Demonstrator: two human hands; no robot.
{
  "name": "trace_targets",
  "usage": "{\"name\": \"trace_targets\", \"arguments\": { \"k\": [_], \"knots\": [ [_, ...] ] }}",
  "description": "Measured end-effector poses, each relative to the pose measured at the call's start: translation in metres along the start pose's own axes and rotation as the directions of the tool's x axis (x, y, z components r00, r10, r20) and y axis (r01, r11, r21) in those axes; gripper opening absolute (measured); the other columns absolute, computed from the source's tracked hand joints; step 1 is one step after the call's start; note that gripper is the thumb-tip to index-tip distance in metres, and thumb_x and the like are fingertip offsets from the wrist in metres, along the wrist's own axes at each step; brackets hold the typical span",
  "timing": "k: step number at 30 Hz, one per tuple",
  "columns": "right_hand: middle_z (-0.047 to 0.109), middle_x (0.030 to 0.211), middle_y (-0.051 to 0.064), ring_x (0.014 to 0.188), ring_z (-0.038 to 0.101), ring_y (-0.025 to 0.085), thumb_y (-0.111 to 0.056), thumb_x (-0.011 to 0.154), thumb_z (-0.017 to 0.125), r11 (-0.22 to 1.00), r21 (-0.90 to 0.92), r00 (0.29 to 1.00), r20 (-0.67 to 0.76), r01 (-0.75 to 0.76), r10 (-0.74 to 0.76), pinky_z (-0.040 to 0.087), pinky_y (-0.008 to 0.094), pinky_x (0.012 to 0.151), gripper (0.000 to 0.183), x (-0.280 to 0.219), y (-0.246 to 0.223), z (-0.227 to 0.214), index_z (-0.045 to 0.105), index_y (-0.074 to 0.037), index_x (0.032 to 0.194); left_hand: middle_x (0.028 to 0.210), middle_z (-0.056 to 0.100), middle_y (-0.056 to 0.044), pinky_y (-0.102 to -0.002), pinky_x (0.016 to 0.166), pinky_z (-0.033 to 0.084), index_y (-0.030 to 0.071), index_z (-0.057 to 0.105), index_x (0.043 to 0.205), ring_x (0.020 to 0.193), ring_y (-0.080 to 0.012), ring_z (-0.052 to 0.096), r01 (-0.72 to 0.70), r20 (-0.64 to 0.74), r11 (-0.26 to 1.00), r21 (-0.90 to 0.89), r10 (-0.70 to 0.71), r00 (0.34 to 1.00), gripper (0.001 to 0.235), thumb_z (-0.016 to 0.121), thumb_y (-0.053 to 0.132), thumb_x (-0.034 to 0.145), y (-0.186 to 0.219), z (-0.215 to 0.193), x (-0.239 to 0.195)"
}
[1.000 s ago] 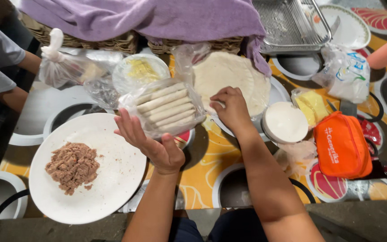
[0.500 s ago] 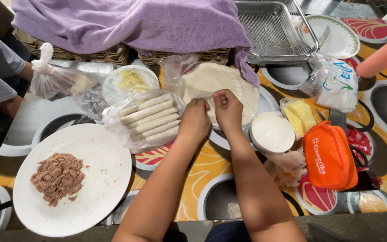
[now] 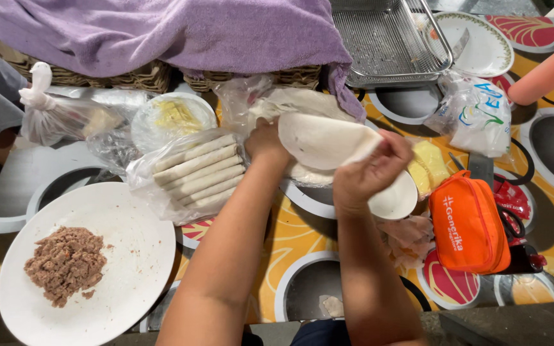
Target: The person prepares spring rolls by placing a meat filling onto a wrapper, rolling it into a cylinder, and placing the finished rolls into a container.
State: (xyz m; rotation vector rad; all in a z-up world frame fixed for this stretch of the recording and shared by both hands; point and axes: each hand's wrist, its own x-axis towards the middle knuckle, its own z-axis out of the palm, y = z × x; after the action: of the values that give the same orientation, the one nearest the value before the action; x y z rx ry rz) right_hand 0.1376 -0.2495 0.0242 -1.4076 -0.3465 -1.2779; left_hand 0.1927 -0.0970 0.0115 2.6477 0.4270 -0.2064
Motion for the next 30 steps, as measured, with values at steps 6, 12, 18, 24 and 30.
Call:
{"name": "trace_targets", "arguments": {
  "k": [6,12,18,24,30],
  "knots": [
    [0.064,0.112,0.004,0.095,0.061,0.008,-0.007,0.11,0.065,0.996,-0.012,0.987,0.132,-0.087,0.087,0.05,0.022,0.087,0.013,0.032,-0.037,-0.041,0.061,0.001,0.12,0.145,0.046,-0.017,-0.047,0.09,0.05,0.02,0.04,0.152,0.123,-0.0398,0.055,-0.027,-0.007,0.994,0.103,0.027,1.0,0.088,0.071,0.06,0.081,0.006,-0.017,-0.034],
    [0.058,0.074,-0.006,0.067,0.045,0.0,-0.012,0.091,0.082,0.848,-0.335,0.609,0.592,-0.409,0.528,0.035,0.018,0.058,0.012,0.051,-0.061,-0.039,0.077,-0.003,0.098,0.107,0.072,-0.008,-0.03,0.087,0.055,0.01,0.073,0.123,0.097,-0.0176,0.068,-0.494,-0.274,0.4,-0.772,0.492,0.827,0.034,0.063,0.037,0.104,-0.022,-0.03,-0.113],
    [0.065,0.074,-0.005,0.066,0.051,0.0,-0.01,0.089,0.083,0.737,-0.326,0.313,0.75,-0.592,0.583,0.039,0.019,0.058,0.015,0.05,-0.081,-0.036,0.077,-0.003,0.1,0.082,0.069,-0.003,-0.026,0.069,0.053,0.007,0.067,0.125,0.073,-0.009,0.062,-0.397,-0.158,0.57,-0.719,0.422,0.893,0.046,0.08,0.024,0.085,-0.032,-0.057,-0.189],
    [0.068,0.085,-0.003,0.077,0.063,0.002,0.003,0.07,0.085,0.611,-0.283,0.083,0.862,-0.739,0.5,0.05,0.019,0.068,0.053,0.051,-0.107,-0.078,0.071,-0.004,0.121,0.088,0.075,0.001,-0.021,0.07,0.054,0.006,0.074,0.118,0.078,-0.002,0.064,-0.384,-0.179,0.475,-0.792,0.421,0.889,0.022,0.065,0.009,0.098,-0.081,-0.071,-0.215],
    [0.074,0.091,0.002,0.079,0.067,0.007,0.006,0.077,0.082,0.535,-0.333,0.074,0.794,-0.777,0.603,0.054,0.024,0.07,0.035,0.032,-0.093,-0.096,0.072,0.002,0.111,0.092,0.073,0.002,-0.021,0.068,0.05,0.008,0.076,0.117,0.075,-0.0021,0.059,-0.354,-0.149,0.528,-0.772,0.391,0.908,0.024,0.066,0.006,0.096,-0.104,-0.088,-0.224]
  ]
}}
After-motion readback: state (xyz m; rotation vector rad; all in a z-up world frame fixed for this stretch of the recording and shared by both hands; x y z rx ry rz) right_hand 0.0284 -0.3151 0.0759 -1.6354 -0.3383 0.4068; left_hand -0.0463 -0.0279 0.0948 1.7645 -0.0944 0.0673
